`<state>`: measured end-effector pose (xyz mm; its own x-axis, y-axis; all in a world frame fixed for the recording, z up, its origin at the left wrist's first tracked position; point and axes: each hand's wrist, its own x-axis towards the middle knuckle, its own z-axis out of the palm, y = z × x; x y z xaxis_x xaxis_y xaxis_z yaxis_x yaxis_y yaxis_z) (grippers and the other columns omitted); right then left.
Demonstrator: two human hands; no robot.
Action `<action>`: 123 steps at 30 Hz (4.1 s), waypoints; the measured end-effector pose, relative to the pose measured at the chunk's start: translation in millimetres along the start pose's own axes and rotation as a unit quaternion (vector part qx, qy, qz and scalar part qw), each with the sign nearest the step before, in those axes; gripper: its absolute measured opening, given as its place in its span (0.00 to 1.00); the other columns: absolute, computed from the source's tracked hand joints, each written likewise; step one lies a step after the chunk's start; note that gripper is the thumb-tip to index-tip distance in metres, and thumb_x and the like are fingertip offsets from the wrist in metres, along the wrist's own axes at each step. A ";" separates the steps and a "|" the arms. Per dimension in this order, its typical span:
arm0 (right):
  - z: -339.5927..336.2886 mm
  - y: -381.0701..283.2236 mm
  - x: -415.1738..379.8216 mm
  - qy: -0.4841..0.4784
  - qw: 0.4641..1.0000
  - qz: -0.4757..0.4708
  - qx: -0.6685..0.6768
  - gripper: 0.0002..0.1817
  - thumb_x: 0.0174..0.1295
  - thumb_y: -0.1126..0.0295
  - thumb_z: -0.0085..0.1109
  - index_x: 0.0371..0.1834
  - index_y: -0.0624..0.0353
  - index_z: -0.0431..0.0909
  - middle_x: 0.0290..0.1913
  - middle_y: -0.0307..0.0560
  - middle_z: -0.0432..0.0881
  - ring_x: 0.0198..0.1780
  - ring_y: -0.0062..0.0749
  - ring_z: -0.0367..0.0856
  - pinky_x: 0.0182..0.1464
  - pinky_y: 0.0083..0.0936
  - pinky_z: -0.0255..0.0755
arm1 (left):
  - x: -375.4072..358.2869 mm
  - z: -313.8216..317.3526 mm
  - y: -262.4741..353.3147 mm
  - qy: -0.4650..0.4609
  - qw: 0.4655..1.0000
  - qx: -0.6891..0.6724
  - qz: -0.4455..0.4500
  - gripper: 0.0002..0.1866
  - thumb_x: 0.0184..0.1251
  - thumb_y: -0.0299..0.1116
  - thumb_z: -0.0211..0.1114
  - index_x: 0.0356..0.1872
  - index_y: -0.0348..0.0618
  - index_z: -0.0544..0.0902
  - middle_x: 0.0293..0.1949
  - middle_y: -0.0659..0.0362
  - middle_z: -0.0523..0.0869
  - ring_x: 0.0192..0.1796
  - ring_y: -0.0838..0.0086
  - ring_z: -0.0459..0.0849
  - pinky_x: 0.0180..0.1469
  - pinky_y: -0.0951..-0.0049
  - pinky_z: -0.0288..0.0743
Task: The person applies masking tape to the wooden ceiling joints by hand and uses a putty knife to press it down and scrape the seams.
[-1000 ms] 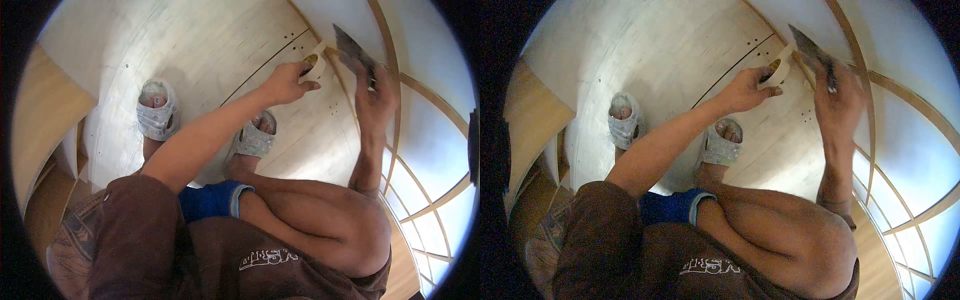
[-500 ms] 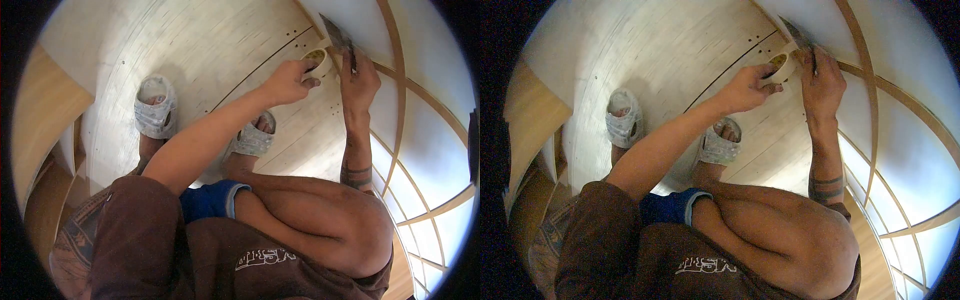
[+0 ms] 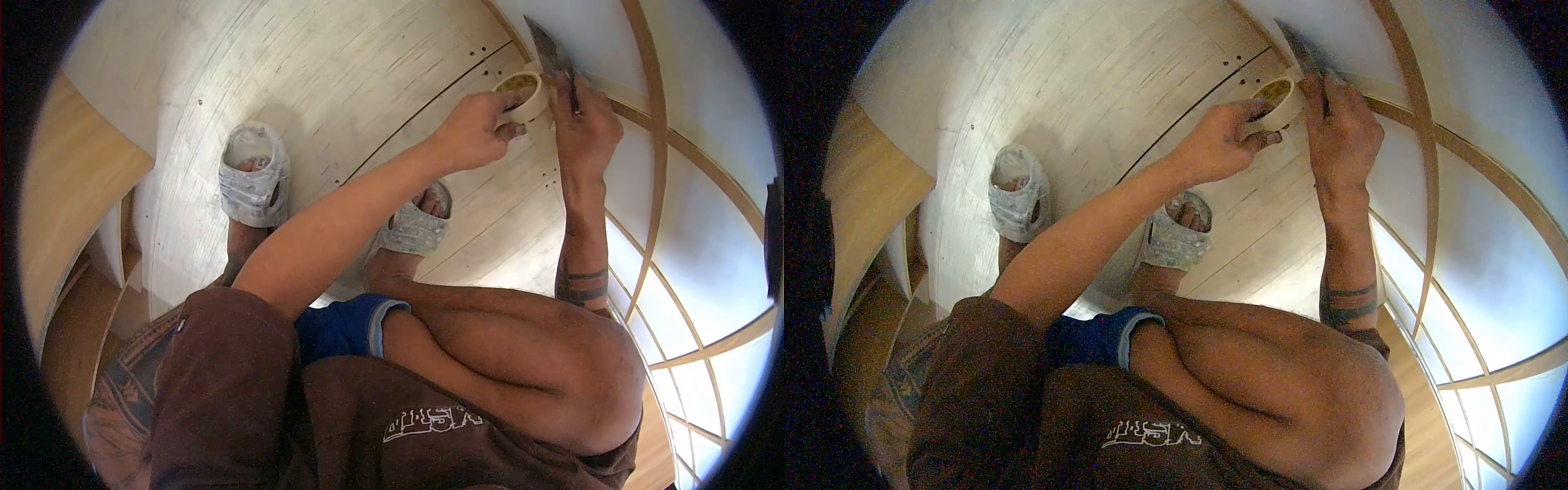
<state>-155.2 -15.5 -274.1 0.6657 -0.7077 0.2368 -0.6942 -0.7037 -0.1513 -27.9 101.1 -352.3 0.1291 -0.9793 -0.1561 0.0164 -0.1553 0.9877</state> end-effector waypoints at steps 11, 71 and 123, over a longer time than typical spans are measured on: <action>12.1 8.7 5.7 0.012 0.998 -0.053 -0.029 0.09 0.67 0.66 0.71 0.44 0.60 0.89 0.35 0.53 0.87 0.32 0.47 0.86 0.36 0.38 0.79 | -3.1 7.7 -4.6 0.043 0.999 0.012 -0.002 0.23 0.68 0.34 0.73 0.59 0.28 0.82 0.53 0.36 0.88 0.57 0.45 0.87 0.60 0.56 0.79; 13.9 17.0 3.2 -0.042 0.999 -0.014 0.013 0.11 0.66 0.63 0.69 0.43 0.58 0.87 0.36 0.54 0.87 0.38 0.52 0.88 0.42 0.45 0.81 | -1.7 16.4 -14.2 0.062 0.997 0.034 0.020 0.21 0.64 0.34 0.73 0.54 0.32 0.85 0.47 0.36 0.88 0.51 0.40 0.87 0.56 0.51 0.81; 8.9 -12.4 -54.8 -0.347 0.830 0.130 0.418 0.13 0.66 0.75 0.62 0.52 0.65 0.80 0.47 0.60 0.86 0.56 0.49 0.84 0.58 0.38 0.76 | -21.5 -83.7 20.8 0.257 0.962 -0.092 -0.004 0.12 0.85 0.31 0.57 0.55 0.33 0.83 0.49 0.58 0.86 0.51 0.79 0.78 0.57 0.77 0.71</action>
<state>-180.6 31.4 -293.7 0.7218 -0.5050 -0.4732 -0.5998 -0.1153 -0.7918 52.6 129.8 -328.0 0.6011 -0.7769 -0.1873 0.1886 -0.0898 0.9779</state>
